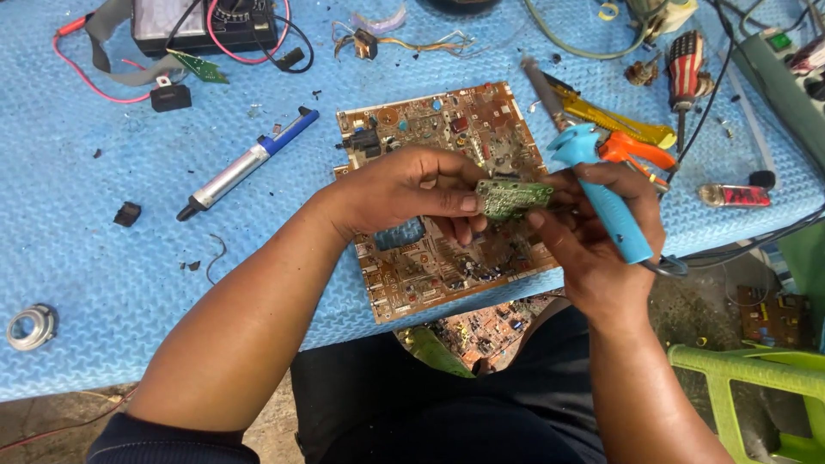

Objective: Repairing a circuit board by desoldering and soldering electronic components using a soldering iron and other hand tools.

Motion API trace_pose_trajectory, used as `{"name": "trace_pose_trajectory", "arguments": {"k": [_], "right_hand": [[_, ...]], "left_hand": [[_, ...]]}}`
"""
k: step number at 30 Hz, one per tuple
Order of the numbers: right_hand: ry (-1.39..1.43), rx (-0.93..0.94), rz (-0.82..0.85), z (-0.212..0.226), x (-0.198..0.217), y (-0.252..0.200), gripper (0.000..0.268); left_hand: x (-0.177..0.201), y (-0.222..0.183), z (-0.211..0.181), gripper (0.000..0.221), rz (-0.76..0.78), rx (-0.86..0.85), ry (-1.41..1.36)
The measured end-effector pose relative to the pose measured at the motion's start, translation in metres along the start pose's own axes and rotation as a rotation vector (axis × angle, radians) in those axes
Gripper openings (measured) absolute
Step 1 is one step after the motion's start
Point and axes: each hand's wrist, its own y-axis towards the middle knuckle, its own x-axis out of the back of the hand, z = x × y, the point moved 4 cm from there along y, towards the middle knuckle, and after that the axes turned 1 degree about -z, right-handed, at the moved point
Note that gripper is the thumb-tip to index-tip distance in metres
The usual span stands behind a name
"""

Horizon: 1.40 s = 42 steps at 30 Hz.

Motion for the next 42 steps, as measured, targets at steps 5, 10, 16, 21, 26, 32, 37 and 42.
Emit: {"name": "trace_pose_trajectory", "arguments": {"k": [5, 10, 16, 21, 26, 32, 37, 42], "right_hand": [[-0.066, 0.054, -0.033, 0.003, 0.007, -0.003, 0.049], [-0.056, 0.042, -0.049, 0.008, 0.010, -0.011, 0.048], [-0.071, 0.057, -0.075, 0.010, 0.010, -0.019, 0.047], [-0.107, 0.140, -0.073, 0.012, 0.003, -0.022, 0.045], [-0.275, 0.276, -0.005, 0.017, -0.004, -0.025, 0.043], [-0.099, 0.234, 0.007, 0.013, -0.007, -0.027, 0.052], [0.011, 0.148, -0.021, 0.015, -0.005, -0.026, 0.069], [-0.004, 0.095, -0.079, 0.013, -0.001, -0.026, 0.065]], "left_hand": [[0.008, 0.003, 0.009, 0.028, -0.088, -0.071, 0.060], [0.007, 0.004, 0.005, 0.030, -0.145, -0.066, 0.102], [0.002, 0.004, -0.002, 0.019, -0.165, -0.071, 0.118], [-0.002, 0.004, 0.002, 0.030, -0.104, 0.035, 0.036], [0.001, 0.003, -0.001, 0.033, -0.178, -0.030, 0.072], [0.006, 0.004, 0.004, 0.044, -0.136, -0.102, 0.163], [0.005, 0.007, 0.004, 0.048, -0.158, -0.108, 0.199], [0.000, 0.005, 0.000, 0.064, -0.129, -0.099, 0.190]]}}
